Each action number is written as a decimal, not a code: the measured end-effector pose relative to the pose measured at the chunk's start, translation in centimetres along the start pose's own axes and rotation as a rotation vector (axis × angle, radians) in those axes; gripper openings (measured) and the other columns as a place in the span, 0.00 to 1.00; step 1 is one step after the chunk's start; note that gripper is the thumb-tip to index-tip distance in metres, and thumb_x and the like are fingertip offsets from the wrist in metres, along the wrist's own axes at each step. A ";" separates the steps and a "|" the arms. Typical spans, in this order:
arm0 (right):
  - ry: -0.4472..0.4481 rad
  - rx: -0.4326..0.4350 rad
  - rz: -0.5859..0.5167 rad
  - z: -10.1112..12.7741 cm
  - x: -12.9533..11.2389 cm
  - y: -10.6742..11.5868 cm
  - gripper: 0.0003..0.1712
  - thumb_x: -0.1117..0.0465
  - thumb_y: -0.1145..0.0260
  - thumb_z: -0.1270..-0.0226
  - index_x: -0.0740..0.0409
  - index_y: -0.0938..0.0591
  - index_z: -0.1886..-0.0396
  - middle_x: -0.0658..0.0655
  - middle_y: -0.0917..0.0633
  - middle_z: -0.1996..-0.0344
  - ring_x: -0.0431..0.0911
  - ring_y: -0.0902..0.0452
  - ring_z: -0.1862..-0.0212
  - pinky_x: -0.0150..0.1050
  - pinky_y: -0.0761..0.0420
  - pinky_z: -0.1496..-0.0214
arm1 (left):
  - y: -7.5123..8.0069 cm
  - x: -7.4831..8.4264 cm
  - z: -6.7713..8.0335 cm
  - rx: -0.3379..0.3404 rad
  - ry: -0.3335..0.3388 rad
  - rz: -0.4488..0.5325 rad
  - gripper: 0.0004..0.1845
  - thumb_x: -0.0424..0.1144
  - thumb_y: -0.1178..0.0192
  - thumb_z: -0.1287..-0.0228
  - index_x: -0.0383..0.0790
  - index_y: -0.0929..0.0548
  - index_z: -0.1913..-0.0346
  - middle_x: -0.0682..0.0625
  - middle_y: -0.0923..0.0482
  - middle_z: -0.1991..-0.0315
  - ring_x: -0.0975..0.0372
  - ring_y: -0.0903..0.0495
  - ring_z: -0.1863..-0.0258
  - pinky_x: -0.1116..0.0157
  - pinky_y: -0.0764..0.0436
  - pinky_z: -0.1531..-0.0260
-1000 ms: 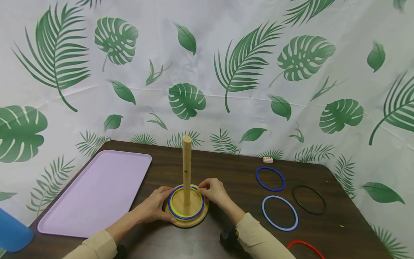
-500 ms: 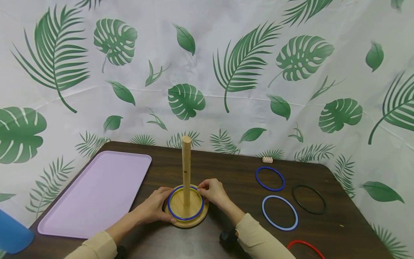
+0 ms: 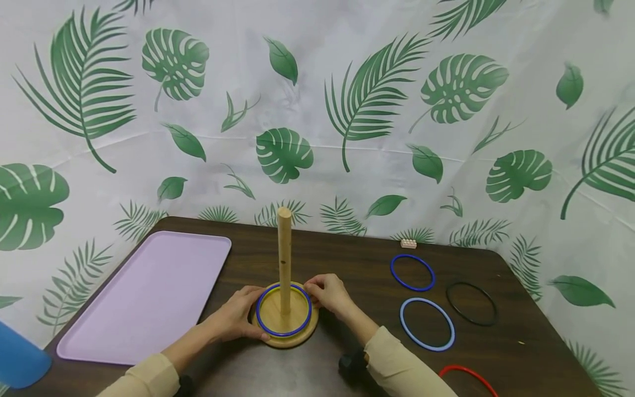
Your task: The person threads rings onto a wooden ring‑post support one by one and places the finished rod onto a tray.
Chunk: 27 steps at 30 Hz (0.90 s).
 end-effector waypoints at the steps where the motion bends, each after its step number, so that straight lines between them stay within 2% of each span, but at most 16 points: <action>1: -0.003 0.003 -0.005 0.0 0.1 0.1 0.10 0.67 0.41 0.34 0.71 0.17 0.62 0.57 0.17 0.75 0.39 0.24 0.76 0.35 0.18 0.73 | 0.0 0.0 0.0 0.002 -0.007 -0.008 0.50 0.53 0.23 0.66 0.27 0.30 0.39 0.36 0.30 0.45 0.43 0.30 0.45 0.45 0.29 0.47; 11: 0.012 0.017 -0.055 1.4 0.5 2.6 0.11 0.67 0.40 0.35 0.74 0.19 0.59 0.60 0.17 0.71 0.40 0.26 0.75 0.36 0.19 0.70 | 0.2 0.3 0.1 -0.006 -0.010 -0.018 0.50 0.54 0.23 0.65 0.27 0.30 0.40 0.36 0.30 0.44 0.42 0.31 0.44 0.44 0.30 0.46; 17: 0.020 0.005 -0.088 2.7 1.1 4.6 0.13 0.68 0.40 0.36 0.76 0.21 0.57 0.65 0.17 0.68 0.42 0.23 0.73 0.35 0.19 0.68 | 0.2 0.3 0.0 0.004 -0.026 -0.032 0.50 0.54 0.23 0.65 0.27 0.30 0.40 0.36 0.29 0.45 0.43 0.30 0.45 0.45 0.29 0.47; 22: 0.029 0.004 -0.092 4.4 1.7 7.2 0.15 0.67 0.40 0.34 0.76 0.22 0.54 0.68 0.17 0.65 0.48 0.21 0.68 0.37 0.18 0.66 | 0.1 0.2 0.0 0.005 -0.023 -0.033 0.50 0.53 0.23 0.65 0.26 0.30 0.40 0.36 0.29 0.45 0.43 0.30 0.45 0.45 0.29 0.47; 27: 0.019 0.024 -0.088 6.6 2.5 10.5 0.18 0.66 0.40 0.34 0.78 0.24 0.51 0.63 0.17 0.64 0.45 0.22 0.67 0.35 0.18 0.64 | 0.0 0.2 -0.2 -0.004 -0.001 -0.031 0.50 0.53 0.23 0.65 0.26 0.30 0.40 0.36 0.30 0.45 0.43 0.30 0.44 0.45 0.29 0.46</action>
Point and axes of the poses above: each hand's wrist, its own z-axis away from the middle knuckle, its own y-axis out of the back of the hand, x = y × z, the point moved 4 cm from there along -z, towards the middle knuckle
